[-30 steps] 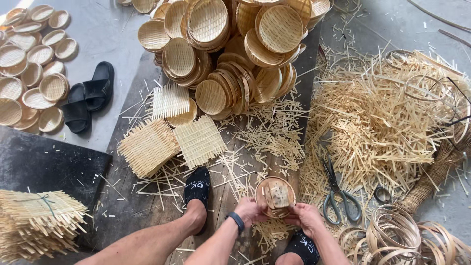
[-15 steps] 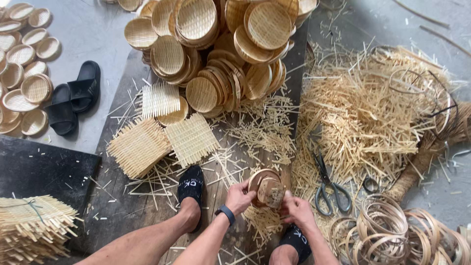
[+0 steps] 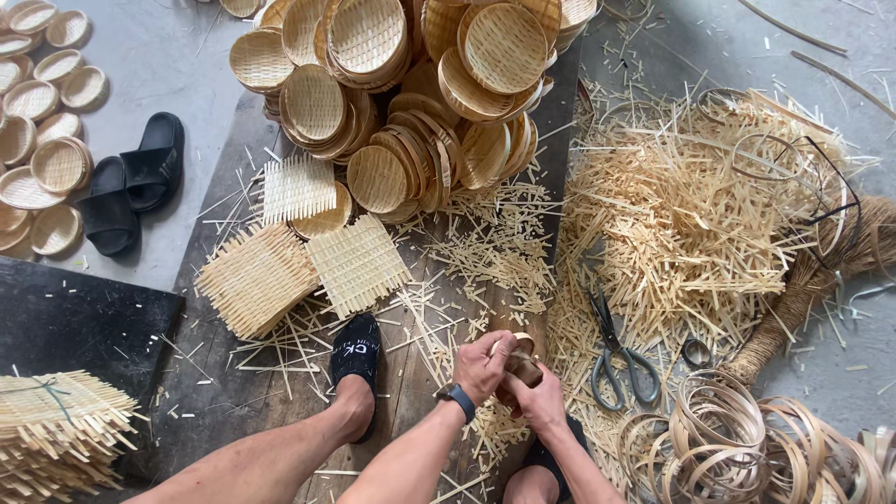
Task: The person sits on the floor of a bamboo workshop and assembles small woven bamboo baskets. They weave thin bamboo strips into square mats, bend and interlace bamboo strips by hand, fit a woven disc into a round bamboo rim, and trim excess material with scissors.
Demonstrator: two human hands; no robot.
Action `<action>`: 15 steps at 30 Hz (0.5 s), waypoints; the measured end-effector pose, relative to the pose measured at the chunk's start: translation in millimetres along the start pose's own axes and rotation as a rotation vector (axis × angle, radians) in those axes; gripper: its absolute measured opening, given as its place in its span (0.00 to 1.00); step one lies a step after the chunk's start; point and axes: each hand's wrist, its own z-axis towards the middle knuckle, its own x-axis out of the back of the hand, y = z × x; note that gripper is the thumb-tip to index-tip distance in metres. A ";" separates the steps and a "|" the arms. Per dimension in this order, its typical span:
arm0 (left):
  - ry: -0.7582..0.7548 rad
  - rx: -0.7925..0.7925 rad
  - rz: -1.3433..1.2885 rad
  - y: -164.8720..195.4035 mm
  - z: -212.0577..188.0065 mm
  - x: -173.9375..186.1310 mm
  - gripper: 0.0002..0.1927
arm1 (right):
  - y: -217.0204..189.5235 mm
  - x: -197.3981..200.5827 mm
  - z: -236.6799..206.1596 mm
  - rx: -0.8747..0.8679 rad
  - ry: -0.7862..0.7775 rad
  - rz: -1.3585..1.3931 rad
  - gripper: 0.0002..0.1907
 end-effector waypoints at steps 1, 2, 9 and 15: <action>-0.020 -0.009 -0.011 -2.6 3.7 2.7 0.20 | 0.7 -2.2 0.0 0.025 0.017 -0.038 0.19; -0.026 -0.023 -0.054 -5.6 6.7 4.4 0.19 | 1.4 -4.2 0.7 0.050 0.034 -0.077 0.19; -0.062 -0.057 -0.143 -31.5 23.3 1.7 0.17 | 9.6 2.3 16.3 0.171 -0.054 -0.052 0.20; 0.124 0.245 0.034 -52.1 64.0 31.7 0.29 | 19.7 47.4 2.4 0.255 -0.490 0.259 0.20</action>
